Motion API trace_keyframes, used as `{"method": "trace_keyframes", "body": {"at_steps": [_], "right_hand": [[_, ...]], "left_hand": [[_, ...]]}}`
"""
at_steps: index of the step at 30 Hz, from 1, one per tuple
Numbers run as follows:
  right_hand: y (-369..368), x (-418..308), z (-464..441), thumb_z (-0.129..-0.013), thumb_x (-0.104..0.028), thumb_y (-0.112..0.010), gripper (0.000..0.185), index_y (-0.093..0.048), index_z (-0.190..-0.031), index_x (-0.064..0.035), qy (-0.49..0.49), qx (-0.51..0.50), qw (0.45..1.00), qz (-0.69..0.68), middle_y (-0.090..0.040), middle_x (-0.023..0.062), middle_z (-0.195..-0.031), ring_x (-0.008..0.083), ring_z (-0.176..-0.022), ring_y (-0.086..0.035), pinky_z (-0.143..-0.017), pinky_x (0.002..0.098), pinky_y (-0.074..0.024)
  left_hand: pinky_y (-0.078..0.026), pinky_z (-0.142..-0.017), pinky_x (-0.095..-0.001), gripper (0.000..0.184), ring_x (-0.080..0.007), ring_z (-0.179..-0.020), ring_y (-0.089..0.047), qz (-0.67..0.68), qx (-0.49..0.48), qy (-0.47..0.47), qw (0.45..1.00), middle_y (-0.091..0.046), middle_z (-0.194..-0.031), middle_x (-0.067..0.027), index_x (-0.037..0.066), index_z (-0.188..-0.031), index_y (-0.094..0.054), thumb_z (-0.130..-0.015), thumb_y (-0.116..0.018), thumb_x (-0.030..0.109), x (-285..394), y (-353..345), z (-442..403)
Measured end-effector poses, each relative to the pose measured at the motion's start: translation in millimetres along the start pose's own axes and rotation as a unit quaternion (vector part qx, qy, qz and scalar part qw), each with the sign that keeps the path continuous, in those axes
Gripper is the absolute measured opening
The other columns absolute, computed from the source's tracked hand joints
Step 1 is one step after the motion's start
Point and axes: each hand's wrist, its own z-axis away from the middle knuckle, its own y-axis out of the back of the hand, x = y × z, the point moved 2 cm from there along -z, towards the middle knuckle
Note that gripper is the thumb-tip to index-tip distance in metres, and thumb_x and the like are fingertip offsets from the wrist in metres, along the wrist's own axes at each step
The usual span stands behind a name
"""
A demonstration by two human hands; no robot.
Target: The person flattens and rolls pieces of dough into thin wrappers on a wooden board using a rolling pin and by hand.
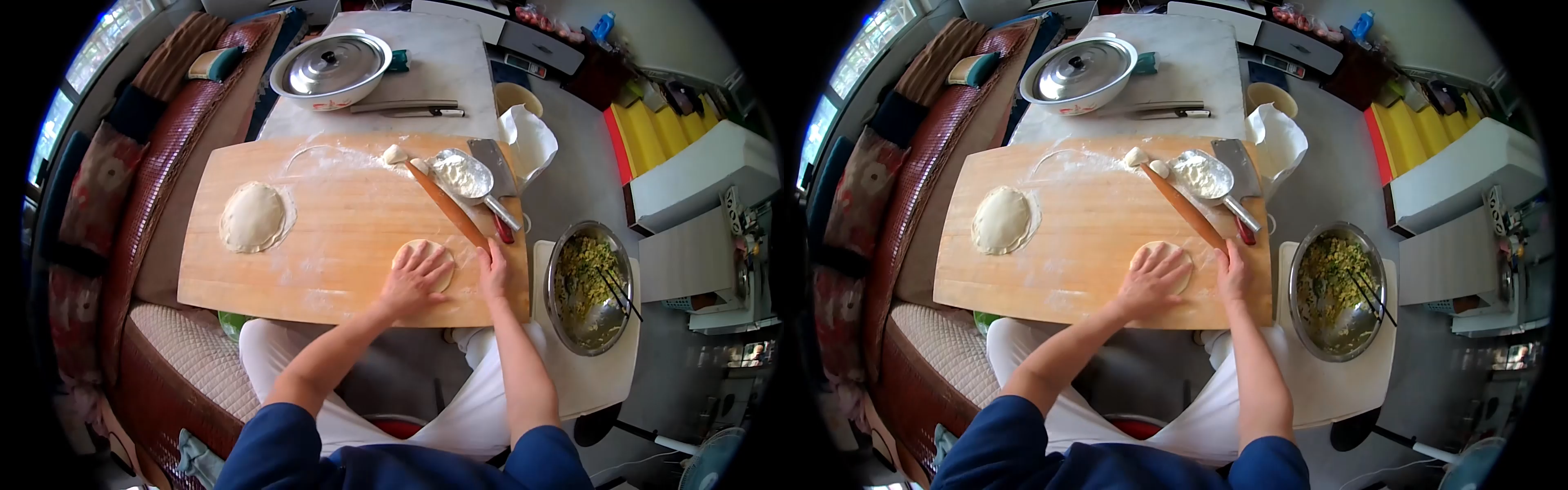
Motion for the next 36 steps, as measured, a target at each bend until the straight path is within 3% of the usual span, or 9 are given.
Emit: {"method": "trace_keyframes", "body": {"at_steps": [5, 9, 12, 18, 23, 27, 32, 35, 36], "right_hand": [[11.3, -3.6, 6.8, -0.093, -0.025, -0.069, 0.035, -0.066, -0.120, -0.0035, 0.075, -0.104, 0.992, 0.011, -0.070, 0.0174, -0.106, 0.0365, -0.098, -0.065, -0.085, 0.0428, -0.0511], [35.4, -55.1, 47.1, -0.085, -0.024, -0.075, 0.033, -0.069, -0.114, -0.0088, 0.145, -0.296, 0.942, 0.070, -0.069, 0.0109, -0.109, 0.0324, -0.102, -0.064, -0.088, 0.0427, -0.0487], [10.5, -58.0, 48.6, -0.082, -0.025, -0.076, 0.032, -0.070, -0.112, -0.0150, 0.248, -0.269, 0.920, 0.142, -0.068, 0.0051, -0.114, 0.0280, -0.109, -0.061, -0.096, 0.0456, -0.0440], [-51.1, -64.3, -27.6, -0.082, -0.022, -0.076, 0.032, -0.071, -0.114, -0.0247, 0.244, -0.132, 0.947, 0.161, -0.062, 0.0032, -0.129, 0.0261, -0.125, -0.052, -0.108, 0.0459, -0.0360], [-21.2, -34.0, 23.2, -0.080, -0.021, -0.077, 0.039, -0.071, -0.118, -0.0250, 0.258, -0.182, 0.942, 0.116, -0.060, 0.0029, -0.133, 0.0281, -0.130, -0.048, -0.114, 0.0490, -0.0301], [-7.3, -81.4, 30.1, -0.078, -0.022, -0.079, 0.043, -0.069, -0.119, -0.0244, 0.266, -0.191, 0.927, 0.183, -0.058, 0.0015, -0.135, 0.0285, -0.132, -0.046, -0.116, 0.0504, -0.0279], [-42.7, -84.5, -16.2, -0.080, -0.022, -0.077, 0.045, -0.064, -0.123, -0.0189, 0.229, -0.232, 0.926, 0.189, -0.062, 0.0026, -0.119, 0.0251, -0.118, -0.055, -0.098, 0.0431, -0.0427], [-37.2, -75.0, -9.2, -0.086, -0.022, -0.073, 0.040, -0.063, -0.124, -0.0161, 0.179, -0.210, 0.951, 0.139, -0.066, 0.0064, -0.114, 0.0288, -0.109, -0.061, -0.089, 0.0407, -0.0490], [-30.3, -68.8, -4.9, -0.087, -0.022, -0.072, 0.039, -0.063, -0.124, -0.0144, 0.156, -0.168, 0.965, 0.129, -0.066, 0.0081, -0.113, 0.0305, -0.106, -0.062, -0.087, 0.0413, -0.0501]], "left_hand": [[-0.017, -0.121, -0.0544, 0.079, -0.0345, -0.151, -0.021, 0.004, -0.025, 0.003, 1.000, -0.031, -0.162, -0.0057, 0.021, -0.152, -0.040, -0.084, -0.067, 0.052, -42.0, 56.6, 63.9], [-0.019, -0.121, -0.0550, 0.082, -0.0355, -0.151, -0.021, -0.008, 0.021, 0.129, 0.991, -0.028, -0.163, -0.0071, 0.016, -0.153, -0.036, -0.085, -0.066, 0.051, -47.4, 66.6, 131.9], [-0.021, -0.120, -0.0554, 0.083, -0.0359, -0.149, -0.026, 0.006, -0.001, 0.150, 0.989, -0.030, -0.161, -0.0104, 0.009, -0.152, -0.037, -0.086, -0.066, 0.050, -45.4, 53.8, 156.8], [-0.029, -0.117, -0.0500, 0.075, -0.0378, -0.147, -0.029, -0.035, 0.093, 0.252, 0.963, -0.032, -0.159, -0.0156, 0.004, -0.149, -0.039, -0.093, -0.060, 0.049, -123.9, 53.2, 70.2], [-0.027, -0.118, -0.0523, 0.075, -0.0389, -0.148, -0.026, -0.004, 0.001, 0.161, 0.987, -0.032, -0.161, -0.0117, 0.009, -0.151, -0.039, -0.093, -0.060, 0.052, -74.8, 49.0, 111.3], [-0.024, -0.119, -0.0541, 0.076, -0.0400, -0.149, -0.023, 0.000, 0.009, 0.183, 0.983, -0.030, -0.162, -0.0108, 0.013, -0.152, -0.038, -0.092, -0.060, 0.052, -79.0, 47.7, 115.5], [-0.028, -0.117, -0.0505, 0.069, -0.0413, -0.143, -0.031, -0.014, 0.138, 0.298, 0.944, -0.033, -0.158, -0.0140, 0.011, -0.149, -0.040, -0.091, -0.065, 0.038, -129.1, 52.9, 46.4], [-0.036, -0.110, -0.0469, 0.067, -0.0405, -0.133, -0.041, 0.074, 0.193, 0.299, 0.932, -0.043, -0.147, -0.0188, 0.008, -0.142, -0.046, -0.084, -0.075, 0.023, -102.8, 68.7, 33.6], [-0.041, -0.104, -0.0463, 0.066, -0.0390, -0.123, -0.048, 0.067, 0.216, 0.294, 0.928, -0.051, -0.133, -0.0203, 0.003, -0.129, -0.053, -0.071, -0.083, 0.012, -90.9, 63.1, 35.4]]}}
